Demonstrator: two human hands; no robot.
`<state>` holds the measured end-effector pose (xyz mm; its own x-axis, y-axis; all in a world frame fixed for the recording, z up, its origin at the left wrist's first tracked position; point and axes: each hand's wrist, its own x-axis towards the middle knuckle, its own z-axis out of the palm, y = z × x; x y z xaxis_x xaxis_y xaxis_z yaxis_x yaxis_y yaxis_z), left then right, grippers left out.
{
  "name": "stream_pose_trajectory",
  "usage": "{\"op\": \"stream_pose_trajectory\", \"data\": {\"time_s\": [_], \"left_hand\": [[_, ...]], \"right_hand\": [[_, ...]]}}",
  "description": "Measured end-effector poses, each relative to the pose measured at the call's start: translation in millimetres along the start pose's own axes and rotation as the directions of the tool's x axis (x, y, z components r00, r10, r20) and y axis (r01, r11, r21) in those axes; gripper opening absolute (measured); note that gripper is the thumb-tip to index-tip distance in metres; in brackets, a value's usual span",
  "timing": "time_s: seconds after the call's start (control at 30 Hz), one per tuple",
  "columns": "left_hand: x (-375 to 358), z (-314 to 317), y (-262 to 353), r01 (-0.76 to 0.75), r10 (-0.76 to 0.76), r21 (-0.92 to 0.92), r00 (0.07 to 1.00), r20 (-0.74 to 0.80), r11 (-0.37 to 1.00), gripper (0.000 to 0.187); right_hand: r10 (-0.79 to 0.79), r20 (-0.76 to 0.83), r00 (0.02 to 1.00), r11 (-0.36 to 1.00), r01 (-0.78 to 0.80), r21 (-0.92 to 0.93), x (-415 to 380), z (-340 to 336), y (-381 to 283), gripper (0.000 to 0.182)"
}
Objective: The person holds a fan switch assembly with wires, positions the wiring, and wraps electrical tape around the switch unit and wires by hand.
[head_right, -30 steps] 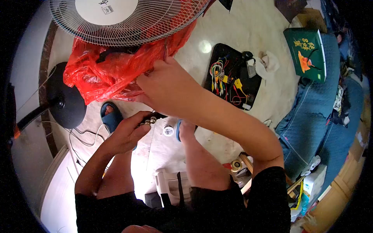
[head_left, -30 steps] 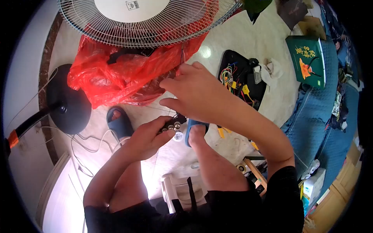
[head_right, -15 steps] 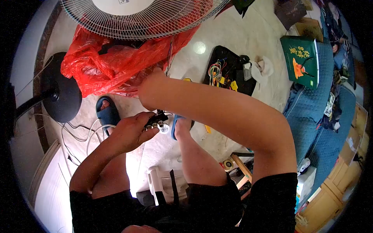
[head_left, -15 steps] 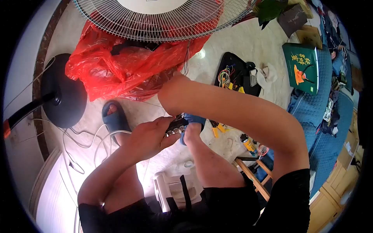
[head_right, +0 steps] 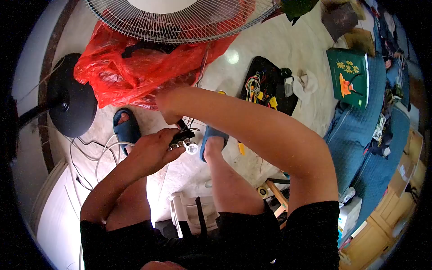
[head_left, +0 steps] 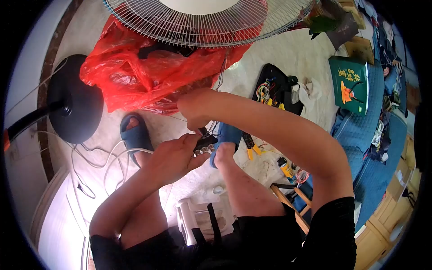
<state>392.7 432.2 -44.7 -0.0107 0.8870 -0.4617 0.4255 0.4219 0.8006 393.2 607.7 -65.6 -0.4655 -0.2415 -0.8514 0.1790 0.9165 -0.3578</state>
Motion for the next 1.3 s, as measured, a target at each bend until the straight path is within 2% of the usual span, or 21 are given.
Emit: {"op": "stream_pose_trajectory", "data": {"time_s": [0.07, 0.17, 0.27, 0.37, 0.67, 0.77, 0.93, 1.03, 1.17, 1.23, 1.3], "left_hand": [[-1.3, -0.2, -3.4, 0.028, -0.028, -0.019, 1.000, -0.009, 0.999, 0.046], [-3.6, -0.3, -8.4, 0.044, -0.046, -0.064, 0.998, -0.037, 0.997, 0.044], [-2.7, -1.4, -11.7, 0.038, -0.048, -0.115, 0.996, -0.081, 0.993, 0.041], [-2.0, -0.8, -13.8, 0.034, -0.050, -0.149, 0.993, -0.106, 0.988, 0.040], [-3.3, -4.4, -21.6, 0.093, -0.142, -0.312, 0.980, -0.136, 0.945, 0.038], [-4.3, -3.1, -25.7, 0.089, -0.156, -0.374, 0.976, -0.153, 0.923, 0.039], [-5.7, 6.8, -34.9, 0.047, -0.166, -0.489, 0.965, -0.203, 0.871, 0.040], [-5.9, 4.8, -34.0, 0.125, -0.246, -0.619, 0.963, -0.114, 0.775, 0.040], [-4.2, 8.1, -38.8, 0.097, -0.250, -0.739, 0.963, -0.100, 0.667, 0.040], [-2.6, 7.3, -39.6, 0.114, -0.265, -0.793, 0.962, -0.061, 0.598, 0.039], [-2.3, 6.9, -39.2, 0.152, -0.316, -0.871, 0.949, -0.004, 0.468, 0.038]], "right_hand": [[-0.005, -0.177, 0.984, 0.995, 0.023, 0.098, -3.8, 1.8, 1.1, 0.037], [-0.016, -0.295, 0.955, 0.994, 0.047, 0.096, -9.2, -0.5, 0.1, 0.037], [-0.022, -0.490, 0.872, 0.967, 0.142, 0.209, -17.5, 0.9, -2.0, 0.031], [-0.053, -0.608, 0.792, 0.964, 0.199, 0.175, -20.8, 2.3, -8.3, 0.027], [-0.056, -0.689, 0.723, 0.941, 0.268, 0.206, -45.9, -12.2, -18.6, 0.028], [-0.002, -0.666, 0.746, 0.914, 0.272, 0.302, -58.0, -12.1, -14.5, 0.031], [0.144, -0.685, 0.714, 0.803, 0.320, 0.502, -77.2, 4.3, -6.0, 0.043], [0.231, -0.657, 0.718, 0.718, 0.330, 0.613, -88.3, 13.5, -8.1, 0.049], [0.324, -0.652, 0.686, 0.559, 0.418, 0.717, -94.4, 29.5, -8.7, 0.054], [0.326, -0.661, 0.676, 0.525, 0.452, 0.722, -94.2, 38.3, -9.3, 0.056], [0.314, -0.678, 0.664, 0.510, 0.485, 0.710, -95.6, 42.4, -11.2, 0.057]]}}
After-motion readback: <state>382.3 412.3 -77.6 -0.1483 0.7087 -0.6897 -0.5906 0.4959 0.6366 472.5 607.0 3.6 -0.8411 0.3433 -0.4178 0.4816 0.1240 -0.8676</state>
